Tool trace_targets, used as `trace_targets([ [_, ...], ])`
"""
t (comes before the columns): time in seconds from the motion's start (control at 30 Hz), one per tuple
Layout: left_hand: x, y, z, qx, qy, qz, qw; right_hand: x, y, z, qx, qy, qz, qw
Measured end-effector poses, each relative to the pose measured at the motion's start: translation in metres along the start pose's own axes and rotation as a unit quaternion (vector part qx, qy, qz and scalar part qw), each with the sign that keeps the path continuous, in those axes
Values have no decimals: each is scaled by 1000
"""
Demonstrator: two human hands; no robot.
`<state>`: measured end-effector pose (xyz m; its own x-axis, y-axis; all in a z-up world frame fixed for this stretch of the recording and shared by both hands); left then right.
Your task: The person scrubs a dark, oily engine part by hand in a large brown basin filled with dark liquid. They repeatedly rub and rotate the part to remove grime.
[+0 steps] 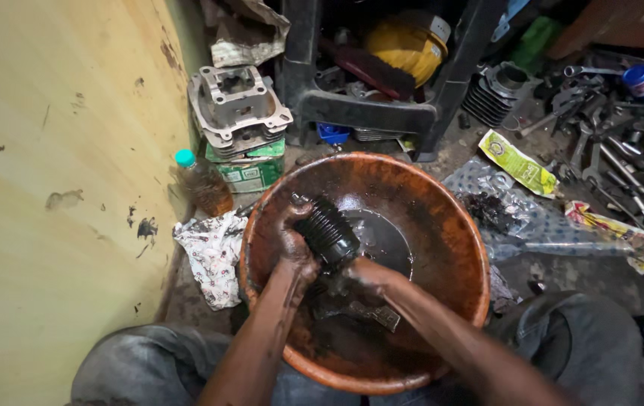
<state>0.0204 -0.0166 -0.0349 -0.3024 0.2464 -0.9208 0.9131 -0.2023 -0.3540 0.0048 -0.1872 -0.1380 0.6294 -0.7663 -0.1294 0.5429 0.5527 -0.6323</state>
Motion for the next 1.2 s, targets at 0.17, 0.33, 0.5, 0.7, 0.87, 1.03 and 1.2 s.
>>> trace_targets([
  [0.17,-8,-2,-4,-36,-46,47,997,-28,-11,8,142,359,203,900],
  [0.33,-17,-9,-20,-116,-81,19,990,-29,-31,18,41,366,75,927],
  [0.5,-16,-12,-39,-144,-103,-48,983,12,-72,29,74,147,32,986],
  [0.7,-19,-12,-31,-161,-112,-43,980,79,-118,46,142,54,-76,985],
  [0.87,-25,-21,-29,-173,-94,2,980,185,-149,62,97,-240,-321,911],
  [1.03,-18,-16,-24,-140,-91,-49,985,303,-163,41,-51,-532,-518,668],
  [1.2,-5,-8,-26,-147,-70,-24,986,357,-148,-16,-182,-462,-481,723],
])
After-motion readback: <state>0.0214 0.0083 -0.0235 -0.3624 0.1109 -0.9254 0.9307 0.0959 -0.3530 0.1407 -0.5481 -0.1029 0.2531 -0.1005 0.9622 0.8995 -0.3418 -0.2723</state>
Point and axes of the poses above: each hand's wrist, its own y-axis towards the middle knuckle, its own x-axis out of the back of the hand, z = x × y, the point moved 2 cm from there along y, towards the middle knuckle, and after that the axes turned 14 degrees about -y, right-handed, at the moved point
